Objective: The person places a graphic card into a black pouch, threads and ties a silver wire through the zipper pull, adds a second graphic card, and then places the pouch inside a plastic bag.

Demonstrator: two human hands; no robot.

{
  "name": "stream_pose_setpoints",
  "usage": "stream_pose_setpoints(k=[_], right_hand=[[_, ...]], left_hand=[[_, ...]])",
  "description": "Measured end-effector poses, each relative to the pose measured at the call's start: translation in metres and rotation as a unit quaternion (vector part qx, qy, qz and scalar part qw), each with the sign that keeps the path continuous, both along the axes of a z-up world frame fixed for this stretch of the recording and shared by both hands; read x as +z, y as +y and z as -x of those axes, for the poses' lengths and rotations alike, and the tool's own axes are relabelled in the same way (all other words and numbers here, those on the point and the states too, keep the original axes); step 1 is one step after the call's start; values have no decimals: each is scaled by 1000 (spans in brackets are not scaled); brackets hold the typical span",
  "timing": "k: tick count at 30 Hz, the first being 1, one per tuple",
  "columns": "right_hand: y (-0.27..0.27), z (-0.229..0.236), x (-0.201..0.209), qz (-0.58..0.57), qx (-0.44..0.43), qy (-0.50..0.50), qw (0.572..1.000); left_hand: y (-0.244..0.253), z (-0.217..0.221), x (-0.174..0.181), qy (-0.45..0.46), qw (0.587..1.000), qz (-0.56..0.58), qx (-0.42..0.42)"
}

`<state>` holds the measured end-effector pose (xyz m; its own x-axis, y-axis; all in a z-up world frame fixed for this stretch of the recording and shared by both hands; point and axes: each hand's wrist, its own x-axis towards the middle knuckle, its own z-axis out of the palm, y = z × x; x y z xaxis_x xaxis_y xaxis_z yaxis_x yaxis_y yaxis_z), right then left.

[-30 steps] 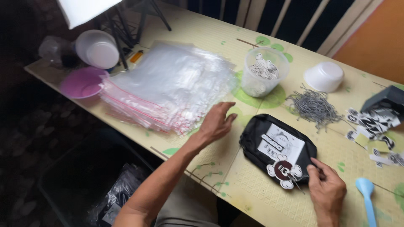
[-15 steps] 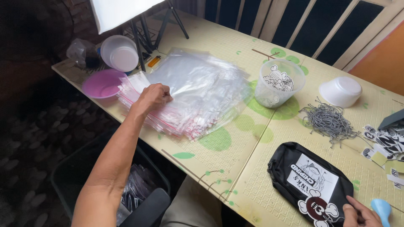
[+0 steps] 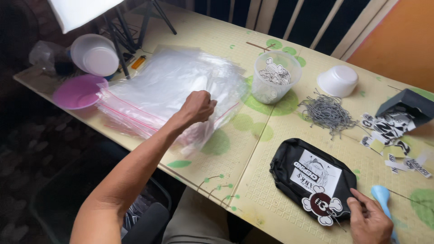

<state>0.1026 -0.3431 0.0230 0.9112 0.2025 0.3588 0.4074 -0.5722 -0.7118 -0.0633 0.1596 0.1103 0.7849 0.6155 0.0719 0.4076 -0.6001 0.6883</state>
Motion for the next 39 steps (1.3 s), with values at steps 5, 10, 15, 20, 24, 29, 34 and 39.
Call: stream_pose_setpoints(k=[5,10,15,20,24,29,34,39], right_hand=[[2,16,27,-2,-7,28,1000],[6,22,35,-27,-35,36,998],[8,15,27,-168,-80,49,981],[10,20,30,-115,-79,25,990],[13,26,42,-105,-74,47,991],[7,19,31,-87,-66,36,993],[2,18,28,-107,-19,10,994],[-1,14,17,-165,33,11,986]], left_hand=[[-49,-52,-22,-38,999,-9,-15],[-89,-81,-47,-40,999,-3,-8],[-139,-56,-30,-52,991,26,-118],[-144,-59,-52,13,995,19,-99],[-138,-61,-50,-21,995,34,-93],[-142,-52,-35,-28,993,53,-104],[-149,-47,-39,-55,983,111,-135],[-166,-44,-35,-98,980,22,-172]])
